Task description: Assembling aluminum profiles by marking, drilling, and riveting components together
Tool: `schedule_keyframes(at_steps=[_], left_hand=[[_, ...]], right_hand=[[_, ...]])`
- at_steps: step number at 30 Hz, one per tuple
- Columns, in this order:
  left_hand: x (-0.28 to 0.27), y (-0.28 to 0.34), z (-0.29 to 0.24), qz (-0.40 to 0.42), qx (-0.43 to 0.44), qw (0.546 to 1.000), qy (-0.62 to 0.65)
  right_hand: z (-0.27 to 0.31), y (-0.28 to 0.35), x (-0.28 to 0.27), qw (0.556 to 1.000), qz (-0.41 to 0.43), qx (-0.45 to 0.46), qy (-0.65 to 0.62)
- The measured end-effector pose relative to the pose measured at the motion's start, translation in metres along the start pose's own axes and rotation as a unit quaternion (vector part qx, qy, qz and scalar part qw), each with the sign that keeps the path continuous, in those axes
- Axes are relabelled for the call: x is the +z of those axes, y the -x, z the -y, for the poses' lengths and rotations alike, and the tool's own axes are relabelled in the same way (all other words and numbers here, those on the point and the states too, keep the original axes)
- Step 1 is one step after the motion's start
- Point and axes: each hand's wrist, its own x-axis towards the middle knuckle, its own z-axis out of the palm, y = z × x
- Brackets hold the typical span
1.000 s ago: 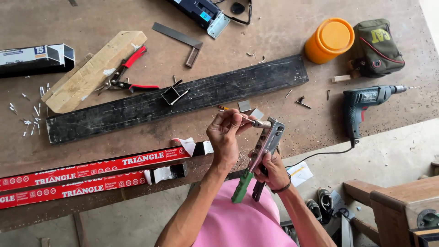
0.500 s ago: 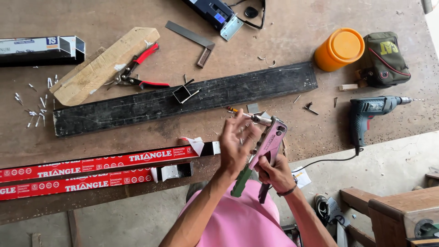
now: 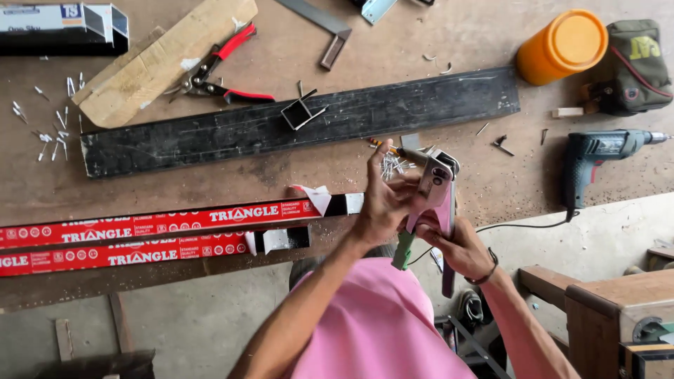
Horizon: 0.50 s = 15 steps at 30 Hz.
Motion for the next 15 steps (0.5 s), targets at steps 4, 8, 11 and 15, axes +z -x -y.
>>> schedule_keyframes(at_steps=[4, 8, 11, 15], left_hand=[[-0.109, 0.009, -0.024, 0.080, 0.015, 0.865, -0.495], [-0.157, 0.033, 0.002, 0.136, -0.118, 0.785, -0.593], [-0.158, 0.046, 0.024, 0.088, -0.105, 0.828, -0.543], [-0.183, 0.055, 0.061, 0.083, -0.034, 0.818, -0.568]], right_hand=[[-0.048, 0.006, -0.004, 0.996, 0.050, 0.017, 0.067], [-0.064, 0.002, 0.018, 0.985, 0.112, 0.022, 0.126], [-0.066, -0.004, 0.036, 0.977, 0.099, 0.077, 0.172], [-0.096, -0.013, 0.053, 0.973, 0.095, 0.099, 0.183]])
